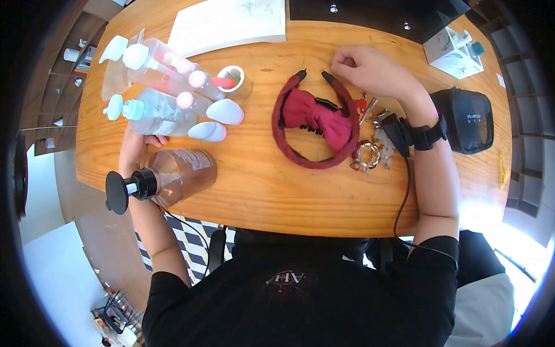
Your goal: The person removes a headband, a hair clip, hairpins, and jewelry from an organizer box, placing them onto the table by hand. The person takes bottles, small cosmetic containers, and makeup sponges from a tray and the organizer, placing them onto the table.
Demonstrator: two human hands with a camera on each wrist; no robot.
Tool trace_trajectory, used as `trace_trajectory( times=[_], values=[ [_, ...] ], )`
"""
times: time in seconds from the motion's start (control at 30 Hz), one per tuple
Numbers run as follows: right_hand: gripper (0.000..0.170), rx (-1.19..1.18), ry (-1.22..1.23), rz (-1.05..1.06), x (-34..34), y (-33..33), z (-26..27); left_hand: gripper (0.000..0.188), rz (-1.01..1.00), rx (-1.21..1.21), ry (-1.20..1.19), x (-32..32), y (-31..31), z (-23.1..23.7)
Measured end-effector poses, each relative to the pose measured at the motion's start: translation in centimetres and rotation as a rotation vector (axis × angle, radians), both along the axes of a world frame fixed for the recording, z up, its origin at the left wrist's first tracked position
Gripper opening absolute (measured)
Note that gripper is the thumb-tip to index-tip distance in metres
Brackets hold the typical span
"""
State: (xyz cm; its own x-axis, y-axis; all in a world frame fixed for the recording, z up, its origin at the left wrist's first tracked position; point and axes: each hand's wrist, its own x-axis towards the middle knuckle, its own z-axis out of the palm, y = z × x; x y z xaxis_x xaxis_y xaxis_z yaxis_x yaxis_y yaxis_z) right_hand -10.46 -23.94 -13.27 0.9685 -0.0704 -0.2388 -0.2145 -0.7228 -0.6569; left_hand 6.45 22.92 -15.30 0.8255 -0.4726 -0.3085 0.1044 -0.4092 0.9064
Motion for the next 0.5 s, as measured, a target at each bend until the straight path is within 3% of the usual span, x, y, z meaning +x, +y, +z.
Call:
trace_trajectory(
  times=[0.5],
  values=[
    [0.021,-0.062,-0.072,0.027,0.12,0.22,-0.33,0.027,-0.025,-0.003,0.016,0.56,0.52,-0.41]
  ],
)
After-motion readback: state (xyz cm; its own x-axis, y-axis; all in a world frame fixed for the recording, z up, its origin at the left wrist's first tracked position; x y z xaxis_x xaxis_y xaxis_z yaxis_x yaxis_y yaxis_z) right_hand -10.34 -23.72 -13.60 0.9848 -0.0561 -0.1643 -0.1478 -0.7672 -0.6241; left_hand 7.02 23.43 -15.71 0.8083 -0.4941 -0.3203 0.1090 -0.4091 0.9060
